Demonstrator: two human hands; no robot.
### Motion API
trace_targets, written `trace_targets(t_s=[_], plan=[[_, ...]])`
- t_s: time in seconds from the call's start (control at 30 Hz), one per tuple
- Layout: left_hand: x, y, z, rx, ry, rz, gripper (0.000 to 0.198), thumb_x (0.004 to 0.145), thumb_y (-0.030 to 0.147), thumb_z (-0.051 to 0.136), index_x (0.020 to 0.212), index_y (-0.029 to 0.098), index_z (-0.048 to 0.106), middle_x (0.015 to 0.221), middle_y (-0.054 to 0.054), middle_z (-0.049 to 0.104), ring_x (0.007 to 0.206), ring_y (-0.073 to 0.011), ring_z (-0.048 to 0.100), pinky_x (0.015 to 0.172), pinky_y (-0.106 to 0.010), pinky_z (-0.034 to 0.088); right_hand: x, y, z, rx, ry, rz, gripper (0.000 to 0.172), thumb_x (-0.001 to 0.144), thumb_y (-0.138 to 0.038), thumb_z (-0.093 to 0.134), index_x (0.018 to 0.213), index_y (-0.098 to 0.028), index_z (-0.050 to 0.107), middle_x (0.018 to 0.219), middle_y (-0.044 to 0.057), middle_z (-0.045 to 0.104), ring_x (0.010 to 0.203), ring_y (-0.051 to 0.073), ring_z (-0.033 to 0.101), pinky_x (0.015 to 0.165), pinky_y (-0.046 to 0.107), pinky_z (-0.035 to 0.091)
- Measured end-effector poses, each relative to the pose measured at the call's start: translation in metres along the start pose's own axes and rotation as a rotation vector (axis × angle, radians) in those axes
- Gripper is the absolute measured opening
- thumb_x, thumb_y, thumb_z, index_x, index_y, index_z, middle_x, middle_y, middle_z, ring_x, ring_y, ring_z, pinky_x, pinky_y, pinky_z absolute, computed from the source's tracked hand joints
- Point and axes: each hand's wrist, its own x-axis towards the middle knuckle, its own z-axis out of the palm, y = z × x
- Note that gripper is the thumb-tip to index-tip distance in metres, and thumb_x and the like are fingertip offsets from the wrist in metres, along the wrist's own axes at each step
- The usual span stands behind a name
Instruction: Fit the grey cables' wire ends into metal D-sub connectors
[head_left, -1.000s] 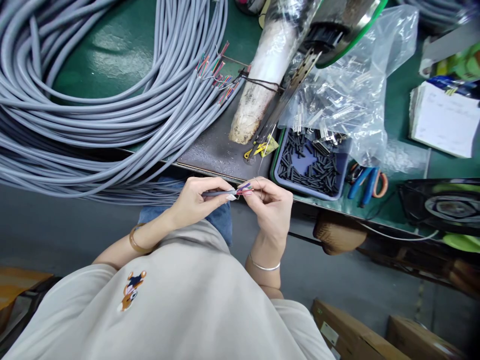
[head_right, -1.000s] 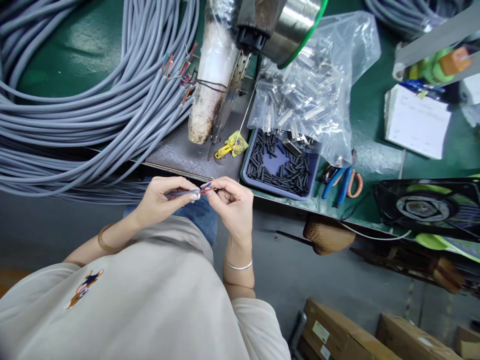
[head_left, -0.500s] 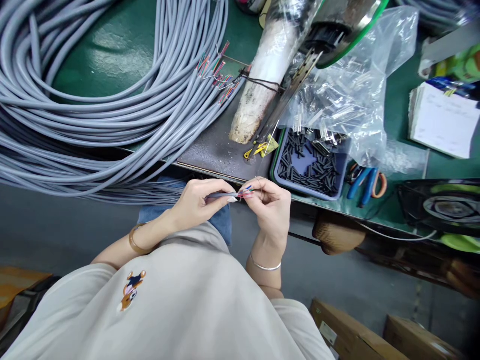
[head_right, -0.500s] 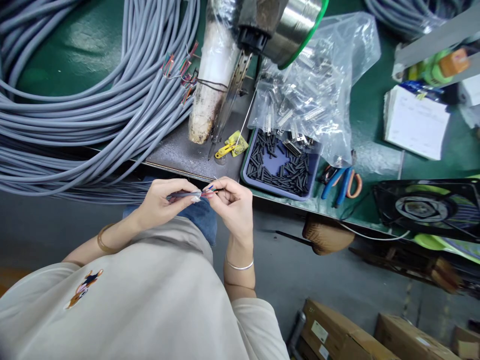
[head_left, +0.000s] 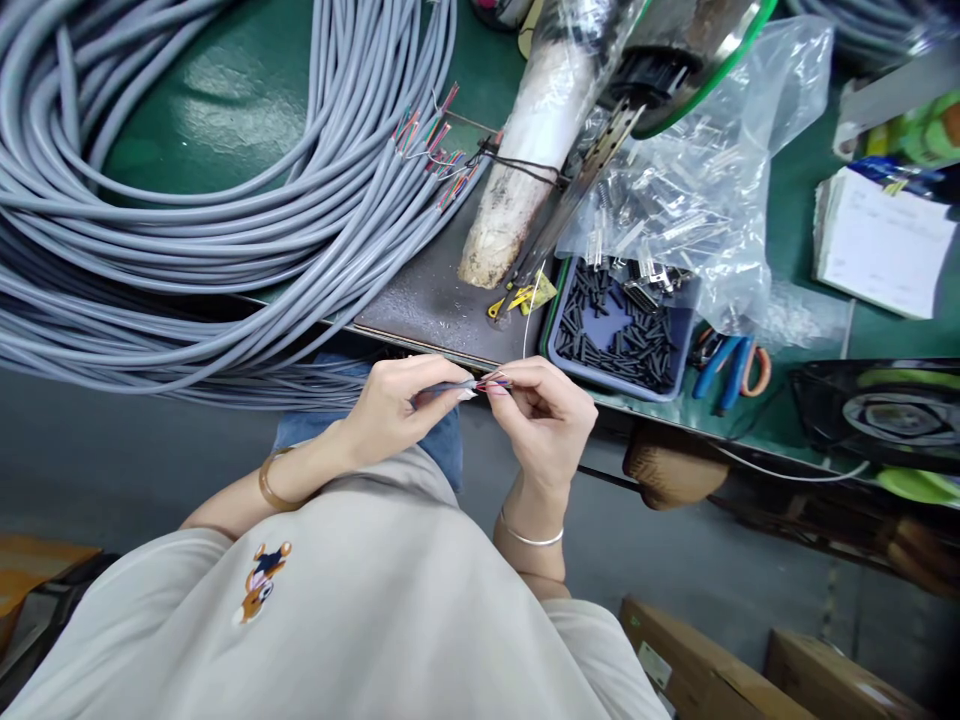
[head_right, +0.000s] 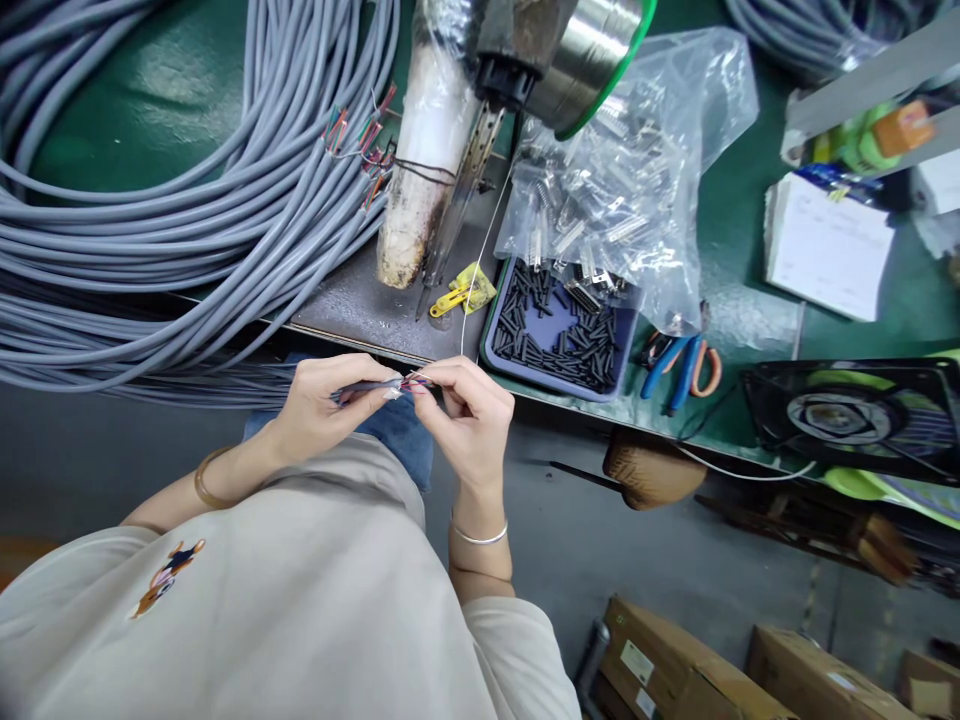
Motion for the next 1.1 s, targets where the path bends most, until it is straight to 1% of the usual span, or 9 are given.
trace_targets(t_s=[0.23,0.4,0.47,0.53,0.63,0.8,0.87,1.0,1.1], plan=[[-0.003,-0.002,0.001,0.073,-0.073,0.003,0.004,0.093,0.011,0.068,0.095,0.012,0.072,0.083,-0.003,0.077,0.059,-0.0063,0.059,0.052,-0.018,0.038,0.002,-0.004,-0.003,0.0,-0.049,0.067,0.008,0.088,-0.022,0.072,0.08,-0.021,0.074,0.077,0.0,0.069,0.046,0.004,0.03,0.044,0.025,0.021],[-0.003,0.0,0.007,0.016,-0.017,0.017,0.004,0.092,0.014,0.071,0.096,0.012,0.069,0.085,-0.003,0.078,0.065,-0.0065,0.063,0.054,-0.015,0.042,0.001,0.002,0.002,0.193,-0.068,0.275,0.013,0.083,-0.03,0.073,0.076,-0.02,0.071,0.069,-0.002,0.061,0.049,0.006,0.035,0.044,0.024,0.024],[-0.003,0.002,0.01,-0.024,0.017,-0.003,0.002,0.093,0.013,0.067,0.092,0.013,0.069,0.081,-0.001,0.075,0.065,-0.0063,0.061,0.055,-0.014,0.042,0.0,0.003,0.004,0.218,-0.051,0.293,0.013,0.082,-0.032,0.074,0.076,-0.02,0.071,0.068,-0.002,0.06,0.05,0.007,0.036,0.044,0.024,0.023],[-0.002,0.004,0.012,-0.048,0.055,-0.028,0.004,0.093,0.013,0.065,0.09,0.014,0.068,0.077,0.001,0.072,0.06,-0.0054,0.056,0.053,-0.014,0.04,-0.002,0.001,0.007,0.191,-0.029,0.263,0.013,0.084,-0.032,0.073,0.077,-0.02,0.071,0.072,-0.001,0.062,0.05,0.006,0.034,0.044,0.024,0.022],[0.0,0.008,0.014,-0.085,0.079,-0.113,0.006,0.091,0.015,0.063,0.086,0.015,0.065,0.068,0.004,0.062,0.053,-0.0042,0.044,0.05,-0.016,0.036,-0.004,-0.002,0.009,0.104,-0.007,0.182,0.013,0.087,-0.031,0.073,0.079,-0.021,0.071,0.077,-0.001,0.065,0.048,0.005,0.032,0.045,0.026,0.02],[0.005,0.012,0.012,-0.298,0.048,-0.402,0.01,0.085,0.021,0.06,0.077,0.016,0.059,0.064,0.004,0.054,0.056,-0.006,0.046,0.052,-0.016,0.039,-0.005,-0.002,0.01,-0.005,0.014,0.078,0.019,0.092,-0.034,0.069,0.079,-0.02,0.069,0.076,-0.001,0.065,0.05,0.007,0.035,0.047,0.026,0.025],[0.007,0.012,0.011,-0.37,0.055,-0.454,0.01,0.083,0.023,0.063,0.075,0.016,0.06,0.063,0.003,0.055,0.057,-0.0067,0.048,0.054,-0.017,0.042,-0.004,-0.001,0.009,0.011,-0.005,0.104,0.024,0.094,-0.036,0.068,0.076,-0.02,0.067,0.071,-0.002,0.062,0.052,0.007,0.038,0.048,0.026,0.028],[0.008,0.008,0.01,-0.474,0.038,-0.482,0.01,0.081,0.024,0.066,0.076,0.016,0.063,0.068,0.0,0.064,0.061,-0.0088,0.057,0.061,-0.02,0.048,-0.003,0.001,0.009,0.114,-0.069,0.232,0.033,0.097,-0.043,0.065,0.072,-0.02,0.064,0.061,-0.004,0.058,0.052,0.008,0.046,0.051,0.024,0.035],[0.008,0.007,0.01,-0.512,0.05,-0.482,0.01,0.08,0.025,0.068,0.076,0.016,0.063,0.068,0.0,0.065,0.061,-0.0085,0.057,0.06,-0.02,0.048,-0.002,0.001,0.011,0.143,-0.042,0.263,0.037,0.096,-0.049,0.065,0.074,-0.02,0.065,0.061,-0.003,0.061,0.054,0.01,0.053,0.053,0.023,0.041]])
